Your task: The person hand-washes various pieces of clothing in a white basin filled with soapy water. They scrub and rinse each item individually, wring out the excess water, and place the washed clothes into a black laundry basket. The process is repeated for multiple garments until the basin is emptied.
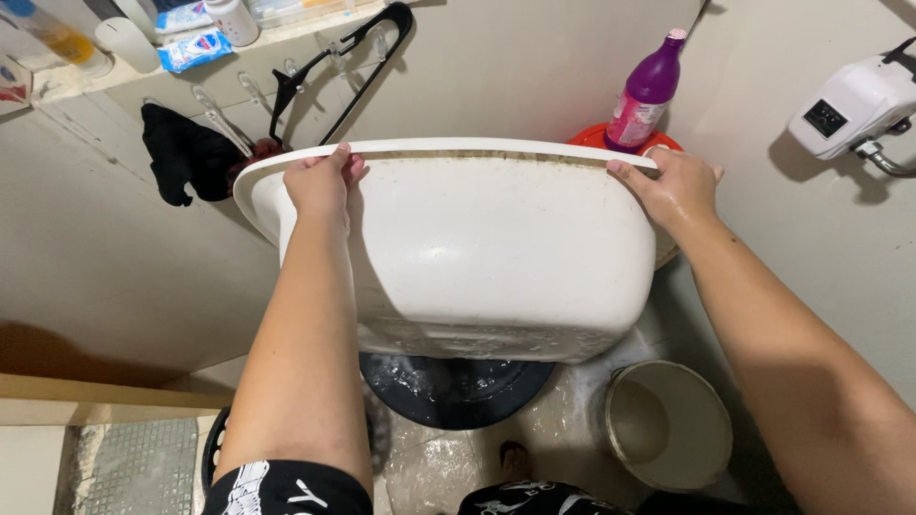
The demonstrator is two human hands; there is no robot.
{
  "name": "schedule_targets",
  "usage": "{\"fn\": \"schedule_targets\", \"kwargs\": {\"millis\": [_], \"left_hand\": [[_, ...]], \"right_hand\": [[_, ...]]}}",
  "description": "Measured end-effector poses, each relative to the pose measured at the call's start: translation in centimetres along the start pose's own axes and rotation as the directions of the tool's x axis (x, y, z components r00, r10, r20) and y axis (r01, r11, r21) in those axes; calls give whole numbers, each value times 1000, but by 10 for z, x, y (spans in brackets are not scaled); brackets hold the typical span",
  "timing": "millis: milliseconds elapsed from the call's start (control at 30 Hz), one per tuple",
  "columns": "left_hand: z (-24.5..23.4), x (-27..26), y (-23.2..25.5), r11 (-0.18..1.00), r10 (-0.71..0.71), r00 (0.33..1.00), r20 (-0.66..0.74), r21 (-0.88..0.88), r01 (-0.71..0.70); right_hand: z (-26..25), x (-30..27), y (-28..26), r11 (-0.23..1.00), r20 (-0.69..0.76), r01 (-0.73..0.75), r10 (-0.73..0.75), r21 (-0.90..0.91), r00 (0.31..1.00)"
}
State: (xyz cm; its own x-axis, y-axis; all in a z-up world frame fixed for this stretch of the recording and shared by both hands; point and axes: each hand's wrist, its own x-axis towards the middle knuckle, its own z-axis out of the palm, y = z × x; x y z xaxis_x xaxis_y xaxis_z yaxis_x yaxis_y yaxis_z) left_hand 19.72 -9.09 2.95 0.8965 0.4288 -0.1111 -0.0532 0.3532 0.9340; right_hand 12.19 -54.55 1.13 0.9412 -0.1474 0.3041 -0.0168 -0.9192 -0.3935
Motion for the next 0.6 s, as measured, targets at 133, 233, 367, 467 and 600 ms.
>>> {"fn": "schedule_targets", "kwargs": {"millis": [133,233,367,467,600], "left_hand": [[5,-5,3,1000,15,1000,14,10,-15],[3,-8,4,1000,12,1000,7,19,-12],[2,-8,4,1000,20,1000,11,13,-20],[2,-7,2,999,33,999,20,10,-34],[2,-6,0,999,41,999,17,8,-41]], "right_hand": [[-2,-1,0,998,2,-10,10,55,1000],[-1,-3,0,999,14,-7,6,42,1000],[-1,-2,2,1000,-13,10,-10,8,1000],[0,-3,4,999,-13,19,-19,35,1000],[1,-3,6,999,-5,25,-25,33,1000]]}}
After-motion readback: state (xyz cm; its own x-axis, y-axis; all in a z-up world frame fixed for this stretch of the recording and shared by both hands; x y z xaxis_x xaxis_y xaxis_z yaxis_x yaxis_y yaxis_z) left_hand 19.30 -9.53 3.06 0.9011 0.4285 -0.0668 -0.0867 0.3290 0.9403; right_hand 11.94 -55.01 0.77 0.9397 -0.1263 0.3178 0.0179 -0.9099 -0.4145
